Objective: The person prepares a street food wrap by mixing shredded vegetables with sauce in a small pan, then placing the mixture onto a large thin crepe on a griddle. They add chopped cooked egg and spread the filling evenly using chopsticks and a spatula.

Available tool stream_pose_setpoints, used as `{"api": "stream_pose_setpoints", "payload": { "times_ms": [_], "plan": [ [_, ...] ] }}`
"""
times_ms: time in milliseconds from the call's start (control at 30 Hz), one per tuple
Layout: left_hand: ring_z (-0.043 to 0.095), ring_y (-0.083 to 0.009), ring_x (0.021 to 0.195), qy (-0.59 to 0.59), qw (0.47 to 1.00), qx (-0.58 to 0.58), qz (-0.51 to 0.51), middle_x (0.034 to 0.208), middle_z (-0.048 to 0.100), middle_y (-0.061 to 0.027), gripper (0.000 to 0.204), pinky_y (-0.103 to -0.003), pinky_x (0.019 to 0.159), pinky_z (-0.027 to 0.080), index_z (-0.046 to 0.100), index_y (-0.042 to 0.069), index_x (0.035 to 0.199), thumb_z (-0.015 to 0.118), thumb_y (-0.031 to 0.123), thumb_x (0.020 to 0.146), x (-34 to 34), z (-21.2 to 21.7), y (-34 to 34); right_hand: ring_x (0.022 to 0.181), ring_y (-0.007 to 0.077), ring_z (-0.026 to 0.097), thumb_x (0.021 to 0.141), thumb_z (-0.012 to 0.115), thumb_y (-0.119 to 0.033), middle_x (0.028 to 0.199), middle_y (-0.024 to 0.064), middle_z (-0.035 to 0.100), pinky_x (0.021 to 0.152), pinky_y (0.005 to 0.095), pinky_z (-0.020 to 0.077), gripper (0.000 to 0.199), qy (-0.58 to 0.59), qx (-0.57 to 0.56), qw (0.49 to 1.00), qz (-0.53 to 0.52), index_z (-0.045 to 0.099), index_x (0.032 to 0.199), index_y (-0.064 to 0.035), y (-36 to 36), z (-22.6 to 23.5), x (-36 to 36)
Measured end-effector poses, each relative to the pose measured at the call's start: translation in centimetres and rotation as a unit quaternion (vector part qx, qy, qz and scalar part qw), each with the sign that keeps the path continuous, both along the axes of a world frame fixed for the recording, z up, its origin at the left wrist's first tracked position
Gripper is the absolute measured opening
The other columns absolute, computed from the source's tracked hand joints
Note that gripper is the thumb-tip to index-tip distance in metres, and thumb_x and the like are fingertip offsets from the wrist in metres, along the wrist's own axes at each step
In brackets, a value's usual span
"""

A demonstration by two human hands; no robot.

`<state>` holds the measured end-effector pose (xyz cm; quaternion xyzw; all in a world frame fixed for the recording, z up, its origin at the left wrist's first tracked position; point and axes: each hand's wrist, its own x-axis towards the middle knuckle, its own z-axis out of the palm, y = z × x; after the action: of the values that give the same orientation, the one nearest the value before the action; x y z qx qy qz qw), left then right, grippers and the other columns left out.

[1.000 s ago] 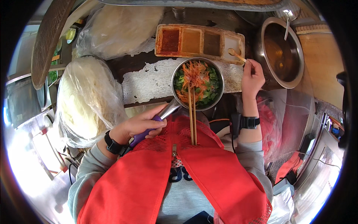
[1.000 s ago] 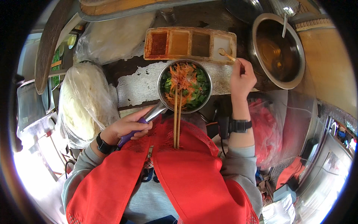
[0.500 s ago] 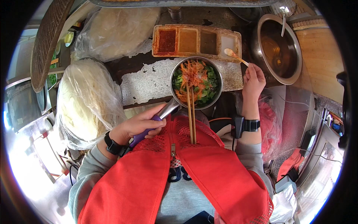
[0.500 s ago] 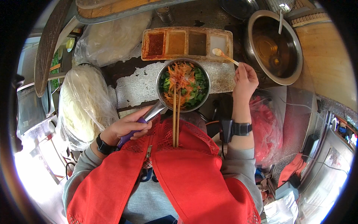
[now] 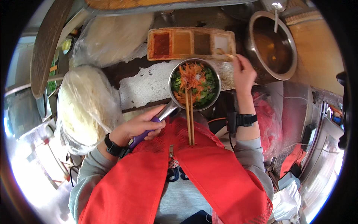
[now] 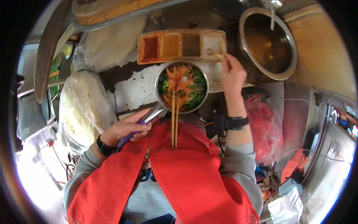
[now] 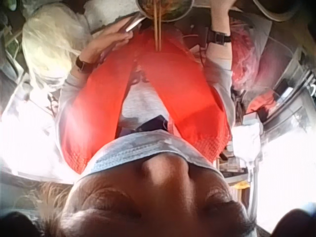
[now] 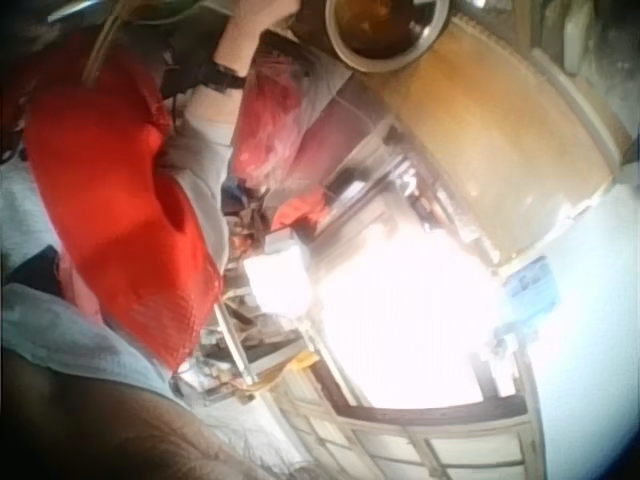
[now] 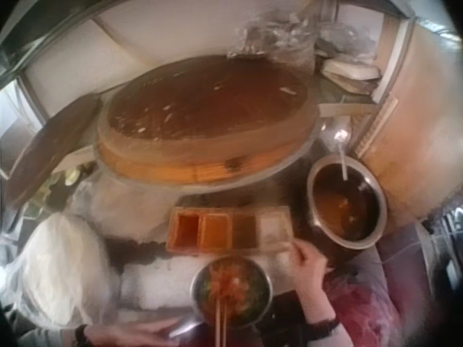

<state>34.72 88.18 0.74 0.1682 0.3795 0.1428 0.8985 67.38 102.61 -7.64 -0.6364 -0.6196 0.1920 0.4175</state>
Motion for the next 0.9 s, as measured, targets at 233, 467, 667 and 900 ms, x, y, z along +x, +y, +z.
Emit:
{"api": "stream_pose_setpoints", "payload": {
  "times_ms": [233, 467, 667, 900],
  "plan": [
    [0.044, -0.0067, 0.061, -0.016, 0.999, -0.022, -0.043, 0.095, 0.049, -0.0020, 0.075, -0.020, 0.048, 0.036, 0.015, 0.016, 0.155, 0.057, 0.007, 0.094, 1.7, -0.6, 2.6, 0.078, 0.0260, 0.069, 0.087, 0.070, -0.030, 0.087, 0.0171, 0.071, 0.071, 0.0327, 0.0517, 0.031, -0.067, -0.015, 0.996, -0.050, 0.072, 0.100, -0.0020, 7.7, 8.3, 9.7],
    [0.041, -0.0062, 0.059, -0.033, 0.993, -0.036, -0.107, 0.077, 0.043, 0.0018, 0.069, -0.022, 0.050, 0.037, 0.015, 0.022, 0.155, 0.053, 0.009, 0.099, 6.8, -1.5, 5.4, 0.090, 0.0331, 0.067, 0.079, 0.074, -0.038, 0.094, 0.0214, 0.068, 0.081, 0.0404, 0.0531, 0.045, -0.361, -0.233, 0.902, -0.038, 0.070, 0.100, 0.0018, 22.7, 6.2, 16.9],
    [0.041, -0.0055, 0.058, -0.042, 0.990, -0.015, -0.134, 0.071, 0.042, 0.0029, 0.071, -0.022, 0.050, 0.038, 0.013, 0.024, 0.156, 0.053, 0.010, 0.099, 10.1, -2.4, 7.5, 0.106, 0.0390, 0.063, 0.077, 0.072, -0.030, 0.113, 0.0227, 0.066, 0.090, 0.0457, 0.0518, 0.042, -0.278, -0.252, 0.919, -0.124, 0.067, 0.106, -0.0005, 23.4, 3.5, 14.7],
    [0.039, -0.0052, 0.058, -0.068, 0.988, -0.030, -0.133, 0.076, 0.041, 0.0033, 0.066, -0.020, 0.048, 0.035, 0.021, 0.022, 0.153, 0.053, 0.008, 0.098, 11.4, -2.0, 8.6, 0.092, 0.0314, 0.069, 0.075, 0.068, -0.034, 0.094, 0.0207, 0.070, 0.080, 0.0415, 0.0537, 0.036, -0.220, -0.190, 0.955, -0.051, 0.070, 0.094, -0.0036, 19.0, 6.9, 20.1]
  ]
}}
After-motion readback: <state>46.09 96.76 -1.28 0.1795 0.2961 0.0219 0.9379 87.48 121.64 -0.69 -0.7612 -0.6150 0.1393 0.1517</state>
